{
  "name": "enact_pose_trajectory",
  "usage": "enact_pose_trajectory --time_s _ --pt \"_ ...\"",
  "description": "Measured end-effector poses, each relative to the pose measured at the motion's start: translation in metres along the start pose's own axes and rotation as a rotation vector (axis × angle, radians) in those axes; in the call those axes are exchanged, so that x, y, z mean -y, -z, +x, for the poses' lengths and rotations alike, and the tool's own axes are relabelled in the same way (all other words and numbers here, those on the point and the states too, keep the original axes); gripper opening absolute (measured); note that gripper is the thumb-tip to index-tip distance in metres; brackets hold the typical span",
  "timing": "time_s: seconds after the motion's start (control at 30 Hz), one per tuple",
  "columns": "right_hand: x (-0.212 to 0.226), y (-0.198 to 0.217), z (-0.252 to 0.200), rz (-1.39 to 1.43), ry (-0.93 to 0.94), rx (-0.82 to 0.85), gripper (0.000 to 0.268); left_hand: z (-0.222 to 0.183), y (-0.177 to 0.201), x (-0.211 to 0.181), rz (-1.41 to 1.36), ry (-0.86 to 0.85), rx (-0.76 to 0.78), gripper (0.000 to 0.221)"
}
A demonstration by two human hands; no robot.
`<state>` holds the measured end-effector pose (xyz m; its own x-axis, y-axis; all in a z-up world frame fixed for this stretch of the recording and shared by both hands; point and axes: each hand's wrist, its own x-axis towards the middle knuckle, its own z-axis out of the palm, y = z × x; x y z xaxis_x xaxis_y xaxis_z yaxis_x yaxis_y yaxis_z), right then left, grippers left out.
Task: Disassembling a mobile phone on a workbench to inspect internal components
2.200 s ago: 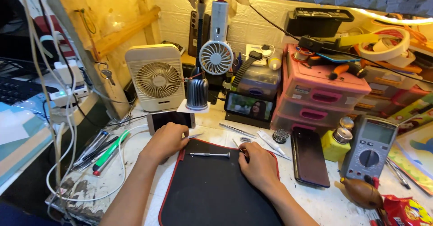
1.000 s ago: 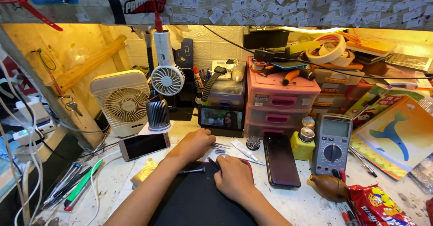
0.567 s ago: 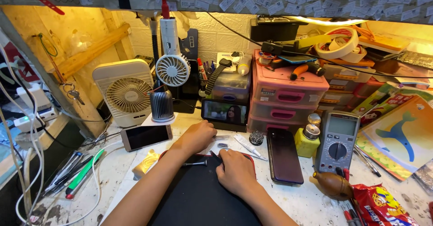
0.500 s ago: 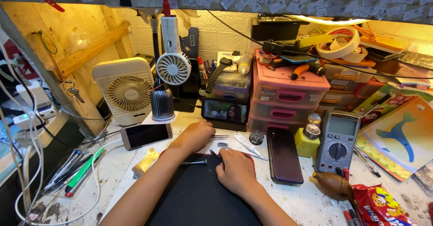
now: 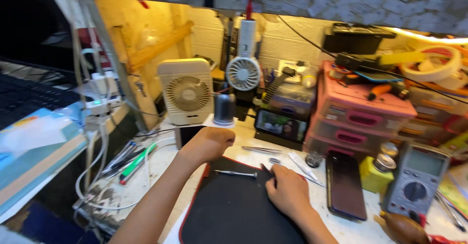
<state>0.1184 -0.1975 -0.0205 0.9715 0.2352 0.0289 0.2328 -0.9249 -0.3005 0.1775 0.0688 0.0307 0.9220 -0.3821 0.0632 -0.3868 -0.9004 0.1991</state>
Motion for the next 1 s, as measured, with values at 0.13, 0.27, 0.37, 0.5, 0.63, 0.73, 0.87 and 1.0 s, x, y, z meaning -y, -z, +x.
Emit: enact_pose_trajectory --time_s 0.13,0.27,0.37,0.5,0.63,0.73,0.87,1.0 --pt "0.006 0.007 -0.002 0.005 -0.071 0.016 0.013 -0.055 0.023 0.005 0.310 0.206 0.175 0.012" --pt "0.012 0.013 -0.005 -0.006 -0.088 0.056 0.018 -0.078 -0.004 0.020 0.350 0.372 0.226 0.031" --pt "0.013 0.015 -0.005 0.003 -0.111 0.076 0.017 -0.089 -0.021 0.025 0.366 0.448 0.128 0.038" --pt "0.010 0.013 -0.005 0.011 -0.105 0.071 0.017 -0.099 -0.006 0.014 0.067 0.683 0.178 0.047" --pt "0.013 0.019 -0.007 0.019 -0.100 0.083 0.015 -0.102 -0.005 0.022 -0.065 0.746 0.118 0.042" --pt "0.005 0.009 -0.002 -0.014 -0.100 0.075 0.019 -0.113 -0.004 0.011 -0.141 0.701 0.011 0.022" --pt "0.008 0.011 -0.002 -0.021 -0.097 0.087 0.019 -0.140 0.007 -0.005 -0.082 0.645 -0.066 0.019" --pt "0.016 0.020 -0.007 -0.016 -0.136 0.125 0.020 -0.170 0.027 -0.001 -0.149 0.626 -0.242 0.021"
